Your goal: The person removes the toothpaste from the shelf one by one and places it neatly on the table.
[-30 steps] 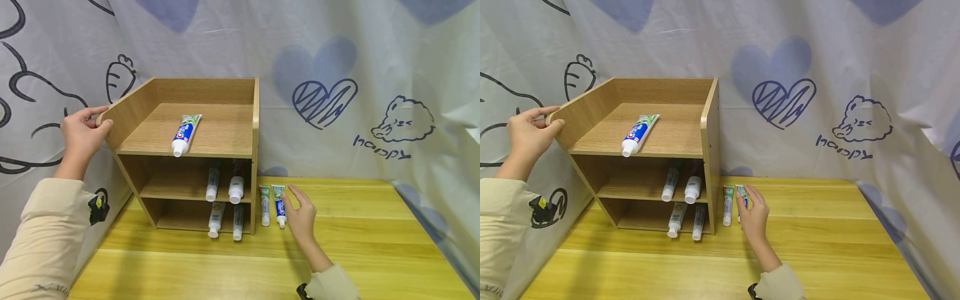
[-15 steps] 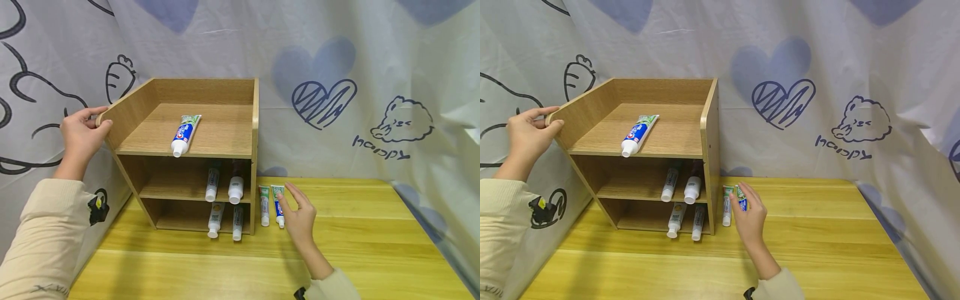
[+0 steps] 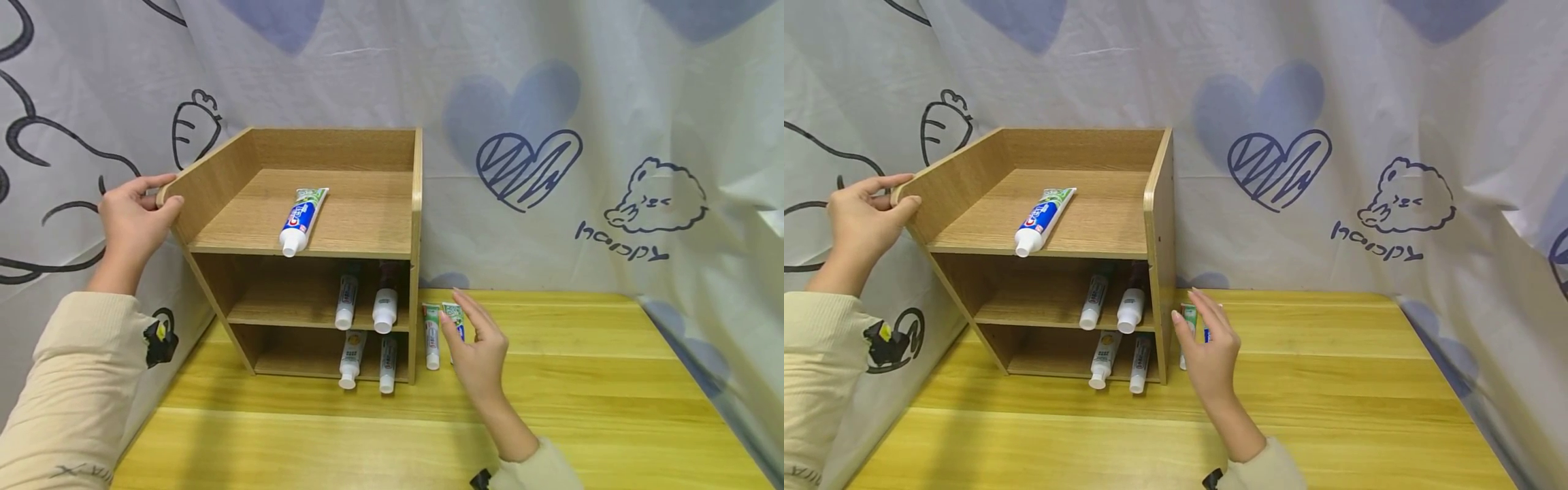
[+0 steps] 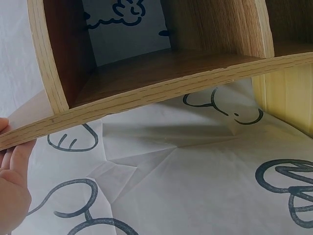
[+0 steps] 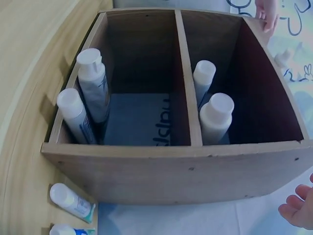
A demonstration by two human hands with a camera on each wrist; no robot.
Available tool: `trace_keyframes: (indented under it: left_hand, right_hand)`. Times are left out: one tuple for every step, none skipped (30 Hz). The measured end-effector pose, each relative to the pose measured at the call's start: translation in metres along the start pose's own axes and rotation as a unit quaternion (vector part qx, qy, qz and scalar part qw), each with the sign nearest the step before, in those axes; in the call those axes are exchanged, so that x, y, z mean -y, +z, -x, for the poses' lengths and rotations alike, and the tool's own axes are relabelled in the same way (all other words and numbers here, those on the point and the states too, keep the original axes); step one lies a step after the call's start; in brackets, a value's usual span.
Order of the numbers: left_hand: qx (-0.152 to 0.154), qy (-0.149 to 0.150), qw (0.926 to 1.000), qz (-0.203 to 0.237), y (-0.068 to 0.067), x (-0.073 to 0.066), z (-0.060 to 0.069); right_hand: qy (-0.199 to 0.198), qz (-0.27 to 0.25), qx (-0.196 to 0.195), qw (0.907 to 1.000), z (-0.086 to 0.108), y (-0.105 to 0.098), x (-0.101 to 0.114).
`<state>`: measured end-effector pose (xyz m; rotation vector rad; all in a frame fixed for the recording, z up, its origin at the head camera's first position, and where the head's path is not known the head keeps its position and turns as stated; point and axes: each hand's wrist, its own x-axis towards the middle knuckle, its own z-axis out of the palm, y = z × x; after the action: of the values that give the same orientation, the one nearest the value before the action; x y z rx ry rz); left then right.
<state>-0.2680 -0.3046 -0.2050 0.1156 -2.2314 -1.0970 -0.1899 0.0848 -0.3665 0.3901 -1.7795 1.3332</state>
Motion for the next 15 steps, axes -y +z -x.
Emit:
trace_keyframes:
  left_hand:
    - [0.0,-0.001,1.0,0.0,0.0,0.0,0.0]
    - [0.001,-0.001,1.0,0.0,0.0,0.0,0.0]
    - [0.001,-0.003,1.0,-0.001,0.0,0.0,0.0]
    - [0.001,-0.002,1.0,-0.007,0.0,0.0,0.001]
    - [0.003,-0.003,1.0,-0.002,0.0,0.0,0.001]
    - [0.004,-0.004,1.0,-0.005,0.0,0.0,0.001]
    - [0.004,-0.005,1.0,-0.005,0.0,0.0,0.001]
    - [0.004,-0.006,1.0,-0.006,0.0,0.0,0.001]
    - [0.004,-0.006,1.0,-0.006,0.0,0.0,0.001]
    - [0.004,-0.006,1.0,-0.006,0.0,0.0,0.001]
    - [0.003,-0.007,1.0,-0.006,0.0,0.0,0.0]
    - [0.001,-0.007,0.9999,-0.01,0.0,0.0,0.001]
    - [0.0,-0.006,1.0,-0.008,0.001,0.0,0.001]
    - [-0.001,-0.005,1.0,-0.007,0.001,0.0,0.0]
    - [-0.002,-0.004,1.0,-0.006,0.001,0.0,0.0]
  right_hand:
    - [-0.001,0.0,0.001,1.0,0.0,0.001,0.001]
    - [-0.002,0.001,0.001,1.0,0.0,0.001,0.003]
    - [-0.003,0.001,0.001,1.0,-0.001,0.002,0.004]
    - [-0.005,0.0,0.001,1.0,-0.001,0.003,0.006]
    - [-0.007,-0.001,0.0,1.0,-0.002,0.004,0.007]
    - [-0.011,-0.003,-0.002,0.9999,-0.002,0.005,0.009]
    - [-0.013,-0.005,-0.002,0.9999,-0.003,0.006,0.01]
    - [-0.016,-0.007,-0.002,0.9998,-0.004,0.008,0.012]
    - [-0.019,-0.011,-0.002,0.9998,-0.004,0.009,0.014]
    - [-0.021,-0.014,-0.001,0.9997,-0.005,0.011,0.015]
    - [-0.024,-0.017,0.0,0.9996,-0.006,0.012,0.017]
    - [-0.026,-0.019,0.001,0.9995,-0.006,0.014,0.018]
    - [-0.029,-0.021,0.002,0.9994,-0.007,0.016,0.02]
    - [-0.032,-0.023,0.003,0.9992,-0.008,0.017,0.021]
    - [-0.036,-0.024,0.004,0.9991,-0.01,0.019,0.023]
